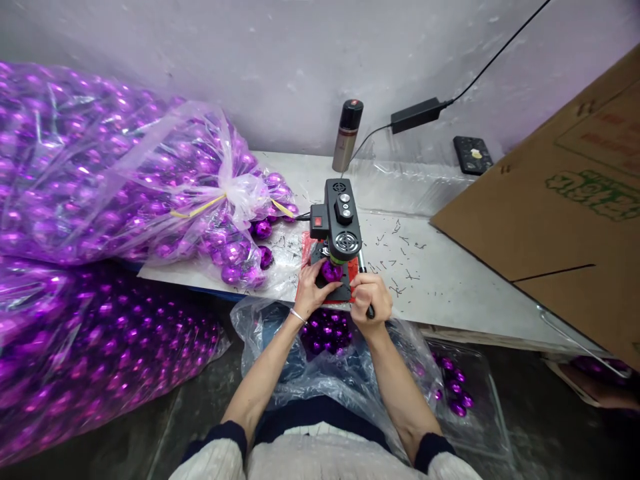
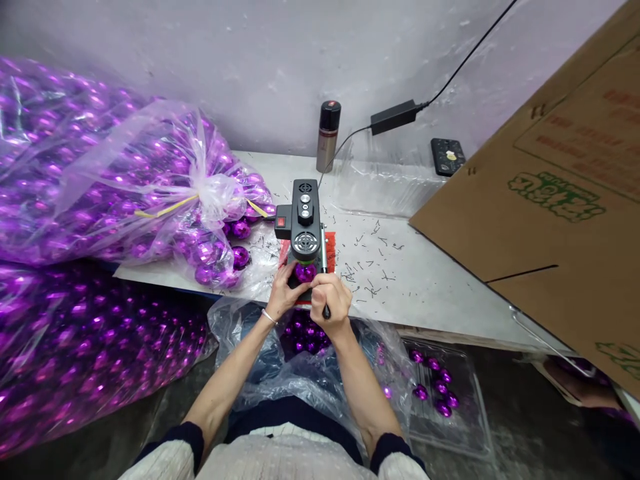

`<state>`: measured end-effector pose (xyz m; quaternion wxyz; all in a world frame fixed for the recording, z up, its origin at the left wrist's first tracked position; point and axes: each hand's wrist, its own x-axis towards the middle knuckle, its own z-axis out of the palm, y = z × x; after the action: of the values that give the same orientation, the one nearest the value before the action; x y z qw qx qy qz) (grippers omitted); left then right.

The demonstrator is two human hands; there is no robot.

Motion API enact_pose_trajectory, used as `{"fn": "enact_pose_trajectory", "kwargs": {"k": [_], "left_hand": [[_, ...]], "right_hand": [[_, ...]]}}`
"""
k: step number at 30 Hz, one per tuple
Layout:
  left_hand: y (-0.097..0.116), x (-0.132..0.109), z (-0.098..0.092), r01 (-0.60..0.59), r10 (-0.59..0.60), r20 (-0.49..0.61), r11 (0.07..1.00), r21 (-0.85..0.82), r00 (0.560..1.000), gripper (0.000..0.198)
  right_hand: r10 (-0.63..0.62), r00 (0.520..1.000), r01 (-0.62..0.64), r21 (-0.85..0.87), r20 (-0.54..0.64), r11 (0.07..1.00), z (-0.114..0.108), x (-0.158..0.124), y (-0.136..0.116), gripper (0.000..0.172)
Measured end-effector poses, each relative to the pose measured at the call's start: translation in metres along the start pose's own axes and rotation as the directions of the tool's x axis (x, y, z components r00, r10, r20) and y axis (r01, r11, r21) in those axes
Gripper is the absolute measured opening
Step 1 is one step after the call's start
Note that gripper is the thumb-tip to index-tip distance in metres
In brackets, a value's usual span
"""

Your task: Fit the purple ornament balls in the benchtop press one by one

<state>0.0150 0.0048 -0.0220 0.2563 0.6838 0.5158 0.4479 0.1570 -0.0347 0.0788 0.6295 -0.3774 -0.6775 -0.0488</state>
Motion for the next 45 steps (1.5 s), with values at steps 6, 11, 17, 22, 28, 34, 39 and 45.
{"fn": "enact_pose_trajectory", "kwargs": {"k": [6,11,17,22,28,34,39,45], "left_hand": [[-0.001,-0.001,0.001,-0.002,0.002,-0.003,1.000,-0.002,1.000,0.065],[-0.001,-0.001,0.001,-0.009,0.009,-0.001,1.000,0.004,1.000,0.066],[-0.003,0.000,0.003,-0.032,0.032,-0.016,0.999,-0.012,0.999,0.065],[-0.005,0.000,0.004,-0.042,0.042,-0.021,0.999,-0.006,0.999,0.064],[-0.007,0.003,0.003,-0.055,0.056,0.006,0.996,-0.070,0.998,0.066],[0.004,-0.032,-0.012,-0.098,0.098,-0.005,0.993,-0.059,0.995,0.066],[0.016,-0.091,-0.021,-0.289,0.269,0.176,0.952,0.097,0.947,0.066],[0.018,-0.050,-0.053,-0.324,0.282,0.177,0.900,0.291,0.943,0.069]], "right_hand": [[-0.007,0.997,0.007,-0.002,-0.074,1.000,0.010,-0.023,0.016,0.029],[0.000,0.995,0.000,-0.001,-0.104,1.000,0.015,-0.032,0.019,0.029],[-0.009,0.991,0.013,0.026,-0.136,1.000,0.020,-0.035,0.022,0.031],[-0.038,0.994,0.043,0.042,-0.102,0.998,0.021,-0.035,0.020,0.032],[0.146,0.983,-0.139,0.062,-0.115,0.988,0.009,0.004,-0.007,0.033],[0.234,0.970,-0.229,0.077,-0.062,0.970,0.000,0.039,-0.023,0.033],[0.196,0.976,-0.189,0.076,-0.093,0.979,0.003,0.025,-0.018,0.031],[0.162,0.983,-0.158,0.056,-0.089,0.986,0.004,0.019,-0.014,0.030]]}}
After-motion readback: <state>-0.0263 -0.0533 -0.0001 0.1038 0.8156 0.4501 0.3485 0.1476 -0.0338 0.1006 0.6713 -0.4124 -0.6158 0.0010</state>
